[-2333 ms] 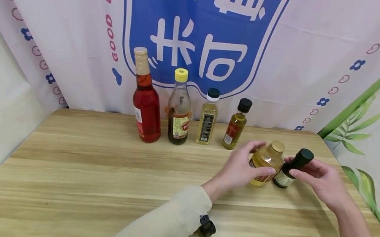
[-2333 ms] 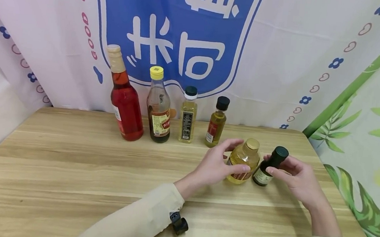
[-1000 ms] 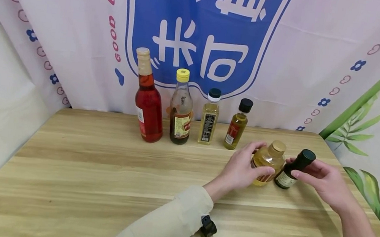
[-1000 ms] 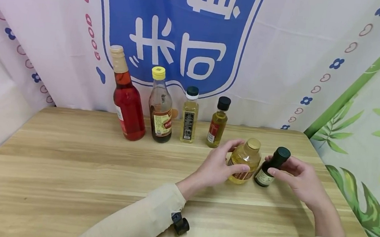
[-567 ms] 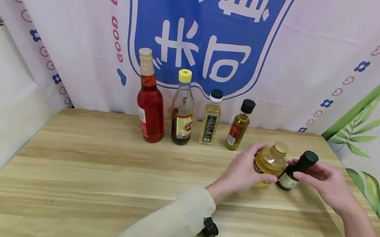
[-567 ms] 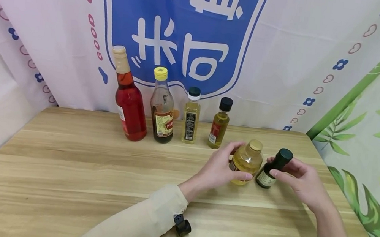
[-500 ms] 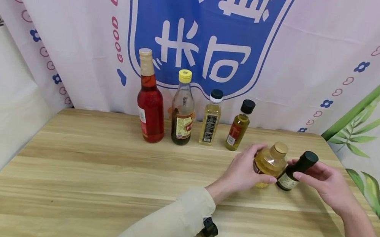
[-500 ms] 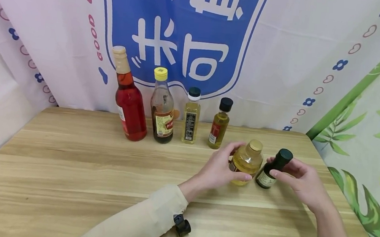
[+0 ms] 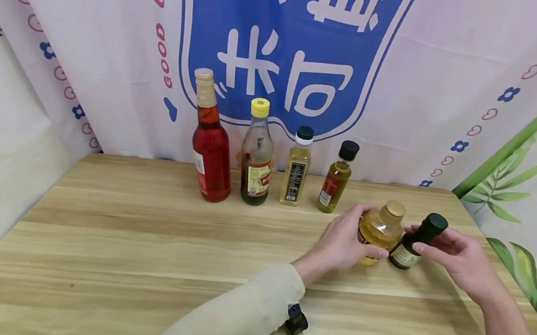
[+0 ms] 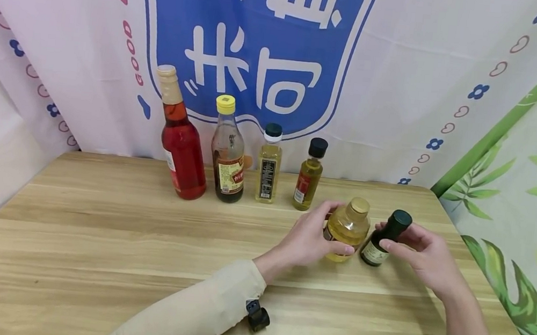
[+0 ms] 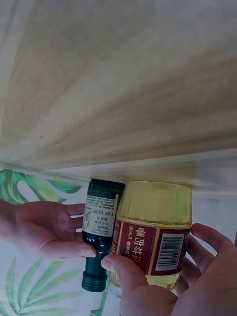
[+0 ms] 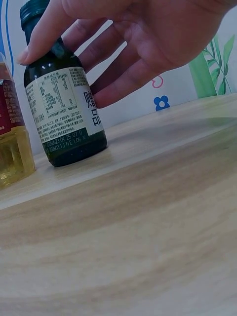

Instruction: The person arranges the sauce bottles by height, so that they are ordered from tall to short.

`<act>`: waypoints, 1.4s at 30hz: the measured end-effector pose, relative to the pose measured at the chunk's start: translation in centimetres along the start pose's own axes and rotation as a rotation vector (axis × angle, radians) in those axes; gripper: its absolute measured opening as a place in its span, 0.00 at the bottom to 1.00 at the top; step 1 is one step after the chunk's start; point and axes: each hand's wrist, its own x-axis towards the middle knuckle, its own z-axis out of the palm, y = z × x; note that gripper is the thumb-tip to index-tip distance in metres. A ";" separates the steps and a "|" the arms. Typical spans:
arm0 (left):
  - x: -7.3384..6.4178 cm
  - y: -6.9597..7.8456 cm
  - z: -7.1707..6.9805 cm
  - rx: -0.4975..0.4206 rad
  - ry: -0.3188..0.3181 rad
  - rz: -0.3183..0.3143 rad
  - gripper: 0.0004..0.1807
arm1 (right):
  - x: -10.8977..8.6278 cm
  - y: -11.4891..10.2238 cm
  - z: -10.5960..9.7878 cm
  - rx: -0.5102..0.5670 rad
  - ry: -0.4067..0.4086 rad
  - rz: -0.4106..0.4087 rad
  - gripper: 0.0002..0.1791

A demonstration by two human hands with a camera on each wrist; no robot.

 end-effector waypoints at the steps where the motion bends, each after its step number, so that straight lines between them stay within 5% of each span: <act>1: 0.0 0.0 0.0 0.003 0.000 0.003 0.48 | 0.0 0.0 0.0 -0.003 0.001 0.000 0.23; 11: 0.6 0.4 0.1 -0.036 0.042 -0.007 0.45 | 0.0 -0.1 0.0 -0.003 0.003 0.003 0.23; 28: 5.1 0.9 -0.9 -0.030 0.142 -0.030 0.44 | 0.0 -0.1 0.0 -0.015 0.007 0.002 0.23; 42: 7.1 0.9 0.4 -0.058 0.150 -0.077 0.43 | 0.1 -0.1 0.0 -0.002 0.000 -0.009 0.23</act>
